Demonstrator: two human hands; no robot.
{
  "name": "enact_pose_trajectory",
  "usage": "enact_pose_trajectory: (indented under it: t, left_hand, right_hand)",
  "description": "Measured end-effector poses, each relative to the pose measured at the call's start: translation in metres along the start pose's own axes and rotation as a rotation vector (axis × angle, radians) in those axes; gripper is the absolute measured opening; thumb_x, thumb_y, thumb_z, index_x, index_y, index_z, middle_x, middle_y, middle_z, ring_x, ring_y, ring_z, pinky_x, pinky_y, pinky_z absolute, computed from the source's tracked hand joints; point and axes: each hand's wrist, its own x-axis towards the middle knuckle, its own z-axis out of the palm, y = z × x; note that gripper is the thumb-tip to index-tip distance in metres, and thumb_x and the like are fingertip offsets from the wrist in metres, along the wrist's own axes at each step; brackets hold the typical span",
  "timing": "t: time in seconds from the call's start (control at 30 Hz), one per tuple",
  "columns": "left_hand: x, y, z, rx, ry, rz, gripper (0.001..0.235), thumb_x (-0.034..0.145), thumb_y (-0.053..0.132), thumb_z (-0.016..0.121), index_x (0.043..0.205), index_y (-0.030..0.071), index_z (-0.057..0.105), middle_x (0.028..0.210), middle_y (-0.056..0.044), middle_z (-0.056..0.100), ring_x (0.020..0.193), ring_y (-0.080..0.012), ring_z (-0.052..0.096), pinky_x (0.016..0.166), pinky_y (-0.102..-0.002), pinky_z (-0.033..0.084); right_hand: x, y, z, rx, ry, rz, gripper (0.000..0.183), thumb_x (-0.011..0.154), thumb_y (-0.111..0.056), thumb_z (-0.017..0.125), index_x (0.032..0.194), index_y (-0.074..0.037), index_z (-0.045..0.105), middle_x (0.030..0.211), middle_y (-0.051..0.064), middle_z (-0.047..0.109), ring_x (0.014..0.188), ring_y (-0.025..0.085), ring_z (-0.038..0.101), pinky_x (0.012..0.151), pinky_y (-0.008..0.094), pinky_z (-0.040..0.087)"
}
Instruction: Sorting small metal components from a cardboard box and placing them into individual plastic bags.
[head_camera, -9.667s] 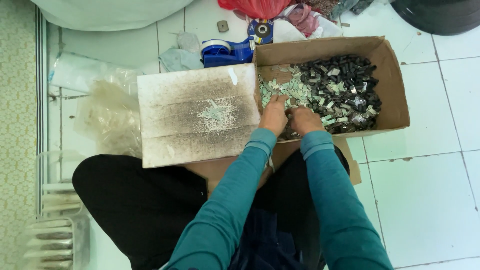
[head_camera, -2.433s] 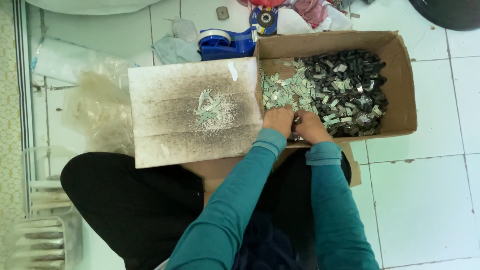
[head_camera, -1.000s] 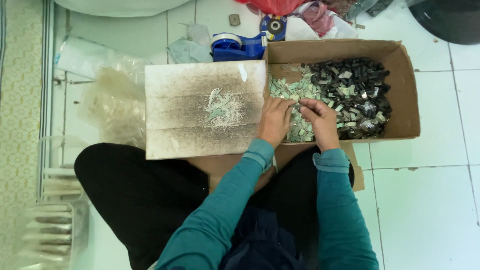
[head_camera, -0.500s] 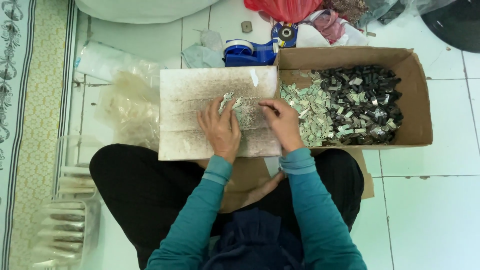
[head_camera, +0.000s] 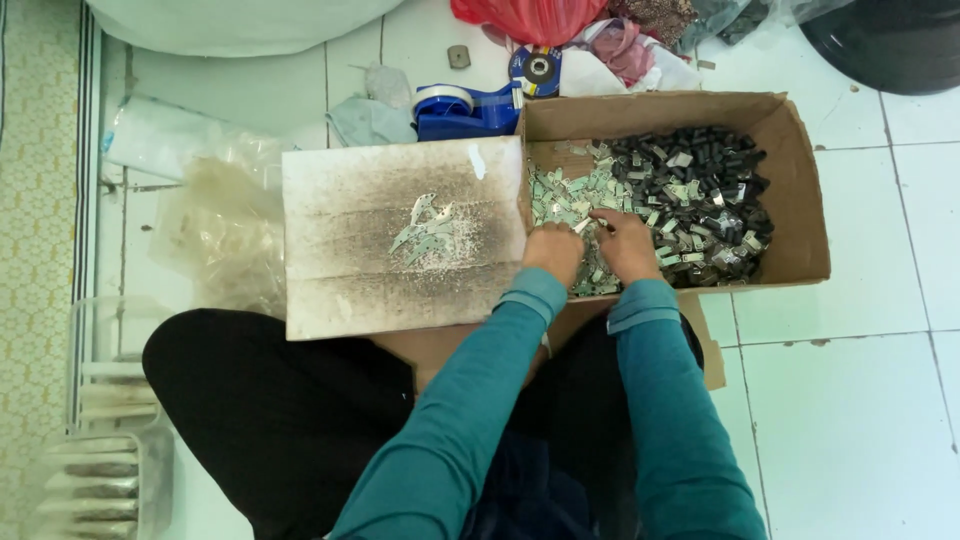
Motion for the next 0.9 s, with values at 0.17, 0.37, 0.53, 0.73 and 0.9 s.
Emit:
enact_pose_trajectory:
  t: [0.17, 0.37, 0.53, 0.73, 0.9]
  left_hand:
    - [-0.003, 0.003, 0.004, 0.169, -0.095, 0.035, 0.01, 0.086, 0.013, 0.063, 0.086, 0.015, 0.072, 0.087, -0.009, 0.069, 0.086, -0.0261, 0.065, 0.079, -0.044, 0.051]
    - [-0.011, 0.003, -0.014, 0.167, -0.059, -0.004, 0.01, 0.089, 0.015, 0.063, 0.089, 0.015, 0.073, 0.093, -0.011, 0.07, 0.089, -0.0254, 0.064, 0.081, -0.042, 0.048]
    - [-0.038, -0.003, -0.075, -0.095, 0.19, -0.11, 0.023, 0.096, 0.011, 0.063, 0.119, 0.007, 0.07, 0.111, -0.011, 0.071, 0.104, -0.0251, 0.067, 0.086, -0.036, 0.054]
    - [-0.054, -0.006, -0.095, -0.349, 0.309, -0.06, 0.032, 0.098, 0.004, 0.058, 0.129, 0.007, 0.065, 0.112, -0.011, 0.071, 0.105, -0.0265, 0.069, 0.089, -0.037, 0.057]
    - [-0.048, -0.012, -0.078, -0.739, 0.401, -0.034, 0.025, 0.103, 0.013, 0.058, 0.125, 0.016, 0.07, 0.103, -0.006, 0.074, 0.102, -0.0265, 0.072, 0.092, -0.037, 0.058]
  right_hand:
    - [0.011, -0.001, 0.013, -0.348, -0.101, -0.007, 0.038, 0.108, -0.009, 0.054, 0.144, -0.02, 0.063, 0.128, 0.024, 0.056, 0.116, 0.044, 0.064, 0.088, 0.057, 0.063]
    - [0.031, 0.033, 0.034, -0.445, -0.111, 0.004, 0.027, 0.102, -0.007, 0.062, 0.126, -0.015, 0.072, 0.127, 0.022, 0.059, 0.117, 0.042, 0.064, 0.085, 0.054, 0.065]
    - [0.023, 0.044, 0.029, -0.234, 0.003, -0.045, 0.021, 0.1, 0.0, 0.065, 0.12, -0.002, 0.072, 0.117, 0.026, 0.061, 0.111, 0.048, 0.065, 0.084, 0.058, 0.064]
    - [-0.019, 0.015, 0.002, 0.245, 0.125, -0.009, 0.014, 0.099, -0.016, 0.073, 0.111, -0.009, 0.078, 0.088, 0.016, 0.073, 0.086, 0.027, 0.072, 0.07, 0.043, 0.06]
    - [-0.043, -0.019, -0.01, 0.636, 0.195, -0.074, 0.015, 0.095, -0.002, 0.071, 0.109, -0.004, 0.076, 0.093, 0.015, 0.073, 0.077, 0.014, 0.065, 0.068, 0.028, 0.056]
